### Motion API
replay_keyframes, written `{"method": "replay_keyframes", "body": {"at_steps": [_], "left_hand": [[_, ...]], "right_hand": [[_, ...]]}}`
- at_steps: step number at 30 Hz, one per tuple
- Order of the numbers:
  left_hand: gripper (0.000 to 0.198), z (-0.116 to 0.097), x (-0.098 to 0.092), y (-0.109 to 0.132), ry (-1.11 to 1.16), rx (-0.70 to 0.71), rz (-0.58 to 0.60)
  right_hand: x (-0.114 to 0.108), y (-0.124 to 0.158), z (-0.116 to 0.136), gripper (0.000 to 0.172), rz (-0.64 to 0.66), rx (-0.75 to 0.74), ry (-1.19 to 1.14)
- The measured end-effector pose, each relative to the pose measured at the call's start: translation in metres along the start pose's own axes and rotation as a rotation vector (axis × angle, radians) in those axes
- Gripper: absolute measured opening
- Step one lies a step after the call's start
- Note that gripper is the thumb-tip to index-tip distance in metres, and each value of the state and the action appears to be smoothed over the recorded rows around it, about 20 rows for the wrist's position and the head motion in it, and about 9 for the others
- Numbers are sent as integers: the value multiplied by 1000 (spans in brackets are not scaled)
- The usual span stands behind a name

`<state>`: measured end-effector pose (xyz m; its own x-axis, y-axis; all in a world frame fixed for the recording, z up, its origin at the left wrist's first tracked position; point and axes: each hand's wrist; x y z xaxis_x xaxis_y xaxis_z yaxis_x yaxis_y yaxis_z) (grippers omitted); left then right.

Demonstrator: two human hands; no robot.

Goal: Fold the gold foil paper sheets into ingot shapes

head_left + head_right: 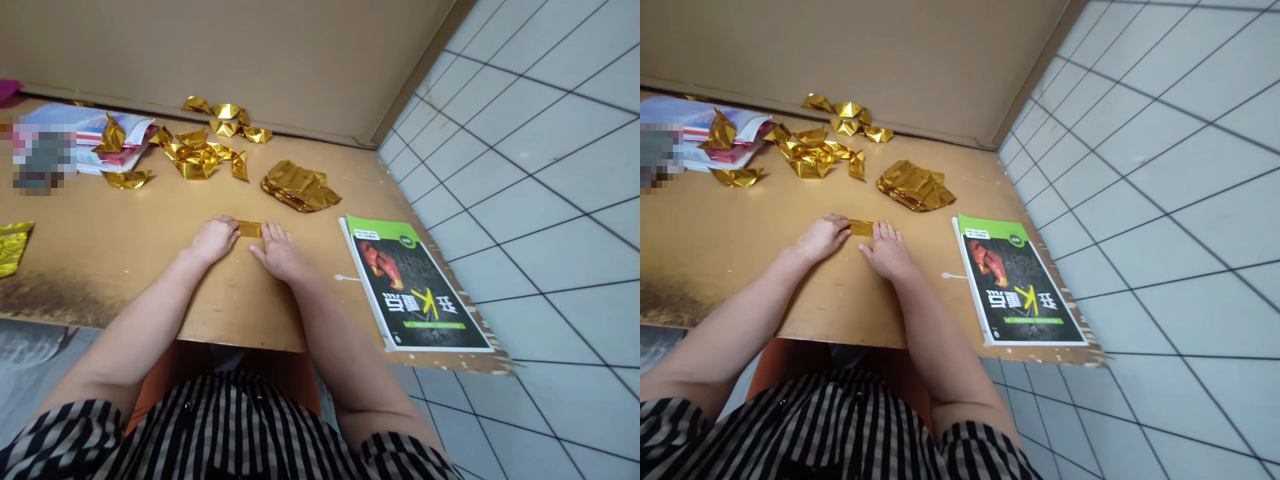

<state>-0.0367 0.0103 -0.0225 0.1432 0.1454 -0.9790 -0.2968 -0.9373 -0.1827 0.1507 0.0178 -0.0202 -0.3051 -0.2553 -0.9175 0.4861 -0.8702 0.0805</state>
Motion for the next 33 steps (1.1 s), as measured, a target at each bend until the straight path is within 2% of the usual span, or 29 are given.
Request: {"method": "replay_keyframes", "body": {"at_steps": [10,18,24,33], "left_hand": [[27,-2,7,-3,-50,81,-50],[31,-1,12,-7,-9,123,-81],[31,0,14,-9,32,140,-43],[31,3,17,-10,67,141,-71]], "right_hand": [[0,0,5,70,3,-17,43],[11,-10,10,70,37,-178,-27],[10,-10,9,71,47,-177,-49],[13,-13,7,75,35,-152,-79]]}}
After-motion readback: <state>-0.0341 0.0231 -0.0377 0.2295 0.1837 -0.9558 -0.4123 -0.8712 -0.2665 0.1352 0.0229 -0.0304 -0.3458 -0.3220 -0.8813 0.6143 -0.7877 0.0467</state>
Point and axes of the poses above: each hand's wrist, its own y-axis away from the middle knuckle, its own x-axis out of the palm, z = x × y, and after that the axes turned 8 degrees about -y, right-handed
